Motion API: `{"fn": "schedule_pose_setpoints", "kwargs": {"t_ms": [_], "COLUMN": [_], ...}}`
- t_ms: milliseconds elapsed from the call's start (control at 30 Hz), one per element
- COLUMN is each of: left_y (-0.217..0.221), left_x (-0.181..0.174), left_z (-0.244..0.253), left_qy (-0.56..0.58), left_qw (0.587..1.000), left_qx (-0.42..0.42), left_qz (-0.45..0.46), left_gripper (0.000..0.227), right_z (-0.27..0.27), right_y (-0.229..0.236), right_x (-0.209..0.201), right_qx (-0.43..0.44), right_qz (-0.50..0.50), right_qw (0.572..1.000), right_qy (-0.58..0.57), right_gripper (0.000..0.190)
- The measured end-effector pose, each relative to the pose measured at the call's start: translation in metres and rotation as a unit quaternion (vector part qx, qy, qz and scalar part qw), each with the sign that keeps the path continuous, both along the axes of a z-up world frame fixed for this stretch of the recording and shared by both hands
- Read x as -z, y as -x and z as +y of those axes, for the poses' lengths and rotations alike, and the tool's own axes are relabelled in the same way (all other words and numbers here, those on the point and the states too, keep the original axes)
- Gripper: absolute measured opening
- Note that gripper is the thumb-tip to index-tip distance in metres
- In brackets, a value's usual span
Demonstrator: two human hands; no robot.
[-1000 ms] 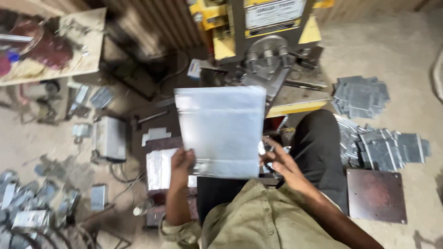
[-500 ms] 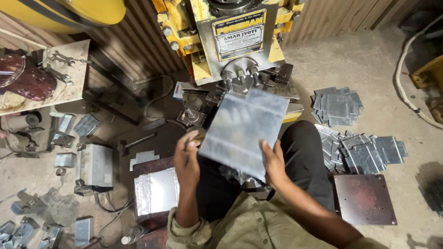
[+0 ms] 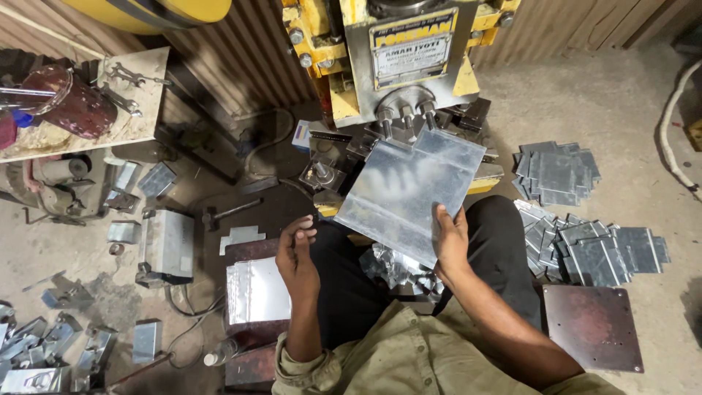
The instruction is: The person sits in front of a yellow press machine, repeatedly picking up rectangular metal sheets from a stack. They place the sheets into the machine, operate the press, and then remove the processed sheets to place them on a pile on the floor.
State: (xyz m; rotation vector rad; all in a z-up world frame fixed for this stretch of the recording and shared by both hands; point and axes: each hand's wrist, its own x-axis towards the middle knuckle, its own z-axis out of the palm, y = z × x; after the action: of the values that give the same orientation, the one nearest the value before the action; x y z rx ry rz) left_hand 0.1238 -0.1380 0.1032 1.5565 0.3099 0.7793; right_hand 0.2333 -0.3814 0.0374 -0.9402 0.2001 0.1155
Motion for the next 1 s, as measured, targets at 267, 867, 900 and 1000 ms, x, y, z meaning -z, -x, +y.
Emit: {"fn": "schedule_pose_setpoints", "kwargs": {"t_ms": [267, 867, 900, 1000], "left_y": [-0.018, -0.057, -0.059, -0.082], "left_x": [0.002, 0.056, 0.062, 0.075], "left_z": [0.005, -0.106, -0.103, -0.092], "left_qy": [0.065, 0.43, 0.421, 0.397], "left_qw": [0.996, 0.878, 0.882, 0.885], "left_qx": [-0.003, 0.169, 0.185, 0.23], "left_qz": [0.057, 0.125, 0.108, 0.08], "left_gripper": [0.037, 0.047, 0.046, 0.044], "right_z": [-0.025, -0.089, -0.084, -0.072], "right_y": [0.011, 0.019, 0.017, -0.003], "right_x": [-0.023, -0.019, -0.022, -0.036], "right_qx": [-0.081, -0.04, -0.036, -0.01], "right_qz": [0.026, -0.009, 0.014, 0.059], "right_qw": [0.991, 0.999, 0.998, 0.997], "right_qy": [0.103, 0.032, 0.039, 0.044], "right_gripper": [0.059, 0.061, 0.058, 0.052]}}
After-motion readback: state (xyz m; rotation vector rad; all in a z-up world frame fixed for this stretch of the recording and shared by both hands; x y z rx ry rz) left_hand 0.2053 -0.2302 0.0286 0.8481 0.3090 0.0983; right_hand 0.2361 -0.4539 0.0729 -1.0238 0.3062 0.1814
